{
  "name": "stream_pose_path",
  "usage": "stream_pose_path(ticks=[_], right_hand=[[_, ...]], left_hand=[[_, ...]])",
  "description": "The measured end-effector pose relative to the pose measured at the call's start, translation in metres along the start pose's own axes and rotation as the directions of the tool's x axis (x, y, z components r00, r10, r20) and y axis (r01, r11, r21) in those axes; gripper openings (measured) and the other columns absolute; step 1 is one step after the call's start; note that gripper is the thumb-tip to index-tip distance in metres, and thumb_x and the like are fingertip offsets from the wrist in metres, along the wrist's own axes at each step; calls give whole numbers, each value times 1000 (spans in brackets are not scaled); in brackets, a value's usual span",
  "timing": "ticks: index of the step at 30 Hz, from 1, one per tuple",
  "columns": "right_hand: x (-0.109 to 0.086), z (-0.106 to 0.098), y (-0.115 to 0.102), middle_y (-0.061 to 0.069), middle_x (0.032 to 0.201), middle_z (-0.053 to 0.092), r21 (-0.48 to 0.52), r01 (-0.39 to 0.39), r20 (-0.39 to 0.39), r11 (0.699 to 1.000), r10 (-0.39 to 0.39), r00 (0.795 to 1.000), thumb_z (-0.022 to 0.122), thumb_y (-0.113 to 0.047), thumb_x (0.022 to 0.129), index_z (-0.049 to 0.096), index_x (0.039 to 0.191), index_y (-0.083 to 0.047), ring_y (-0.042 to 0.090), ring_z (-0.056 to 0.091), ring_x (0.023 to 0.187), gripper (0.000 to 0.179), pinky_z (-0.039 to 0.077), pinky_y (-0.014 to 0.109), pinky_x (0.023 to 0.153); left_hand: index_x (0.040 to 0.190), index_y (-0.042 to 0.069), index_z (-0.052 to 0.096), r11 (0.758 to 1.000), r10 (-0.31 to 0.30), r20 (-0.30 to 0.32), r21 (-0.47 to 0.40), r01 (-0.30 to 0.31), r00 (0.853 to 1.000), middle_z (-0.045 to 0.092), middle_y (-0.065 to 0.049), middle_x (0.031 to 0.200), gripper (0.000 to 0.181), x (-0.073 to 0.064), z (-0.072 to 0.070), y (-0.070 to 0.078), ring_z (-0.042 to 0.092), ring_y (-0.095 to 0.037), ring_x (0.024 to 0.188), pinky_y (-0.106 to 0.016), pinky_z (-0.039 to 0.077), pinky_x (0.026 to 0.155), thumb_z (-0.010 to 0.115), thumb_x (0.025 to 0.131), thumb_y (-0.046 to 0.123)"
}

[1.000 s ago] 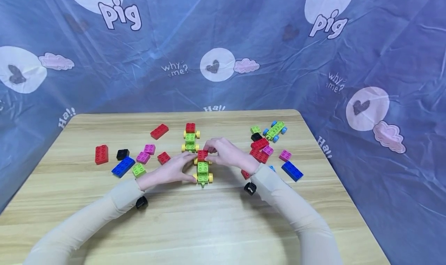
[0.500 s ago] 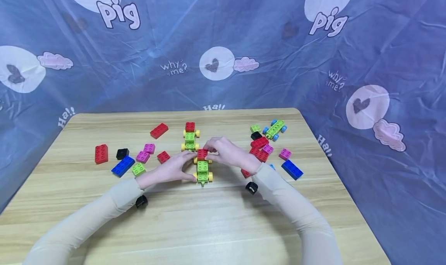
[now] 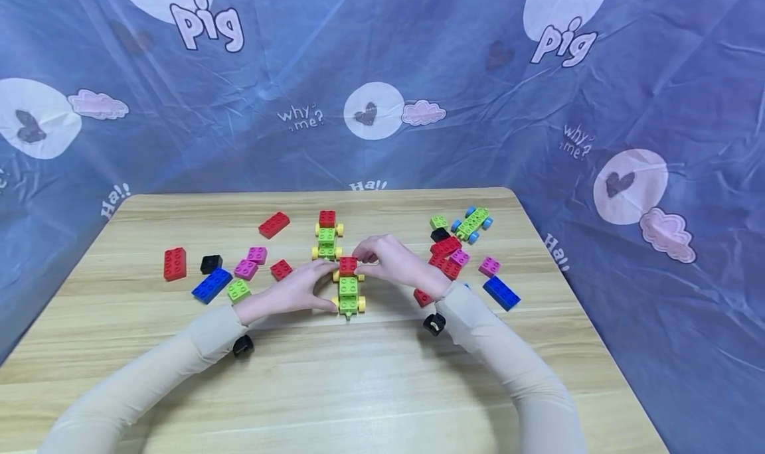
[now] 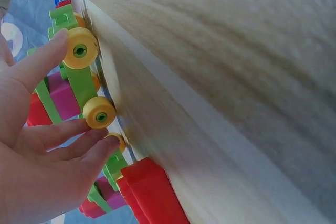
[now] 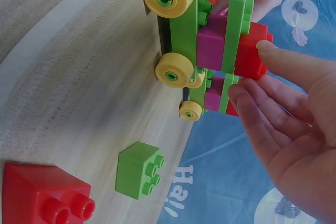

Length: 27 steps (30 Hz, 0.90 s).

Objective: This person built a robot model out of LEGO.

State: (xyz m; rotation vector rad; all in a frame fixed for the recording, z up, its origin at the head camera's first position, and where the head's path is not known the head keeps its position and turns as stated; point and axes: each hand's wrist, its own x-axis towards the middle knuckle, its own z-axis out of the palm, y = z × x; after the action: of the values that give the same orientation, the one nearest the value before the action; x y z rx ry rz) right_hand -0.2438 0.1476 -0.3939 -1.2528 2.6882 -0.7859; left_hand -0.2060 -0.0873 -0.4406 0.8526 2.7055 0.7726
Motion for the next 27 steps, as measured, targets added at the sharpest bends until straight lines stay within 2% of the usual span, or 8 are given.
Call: stream_pose_path(ticks=[5,11,17,22,27], right_hand=[[1,0,-2,11,104,75,4,-14,12,1000,13,1000,75,-14,87,72,107,-3,21,73,90,23,60,25,82],[0,0,-3,11,103,75,5,-30,8,1000,30,1000,75,-14,86,72,107,-3,20,73,90,24,61,26,82],[0,1,-2,11,104,75,8,-41,3,999,41,999,74,-14,87,72,107,-4,21,73,91,23,60,25,83],[-1,2,0,11,104,75,11,-42,-7,999,42,999,74,-15,87,72,107,-4,21,73,91,23,61,27,83],[-1,3,1,11,103,76,17,-45,-12,999,45,999,75,-14,87,72,107,-4,21,73,91,23,61,28,84]], left_hand=[[145,-4,43,1000,6,-6,1,-6,1000,54,-19,142,92,-2,-1,-1,53,-34,131,-48,41,115,85,75,39],[145,-3,43,997,8,-30,-78,-10,1000,51,-20,146,89,-3,-9,0,50,-36,136,-50,40,116,83,77,39],[144,-2,46,987,18,-89,-159,-32,996,55,-20,142,78,0,-15,4,56,-36,128,-50,47,109,77,85,39],[138,-1,53,980,39,-158,-185,-69,987,60,-18,137,60,6,-16,8,61,-35,123,-46,51,105,72,91,30],[132,0,59,977,49,-212,-194,-91,976,66,-16,129,47,10,-15,11,65,-32,118,-42,56,99,70,92,22]])
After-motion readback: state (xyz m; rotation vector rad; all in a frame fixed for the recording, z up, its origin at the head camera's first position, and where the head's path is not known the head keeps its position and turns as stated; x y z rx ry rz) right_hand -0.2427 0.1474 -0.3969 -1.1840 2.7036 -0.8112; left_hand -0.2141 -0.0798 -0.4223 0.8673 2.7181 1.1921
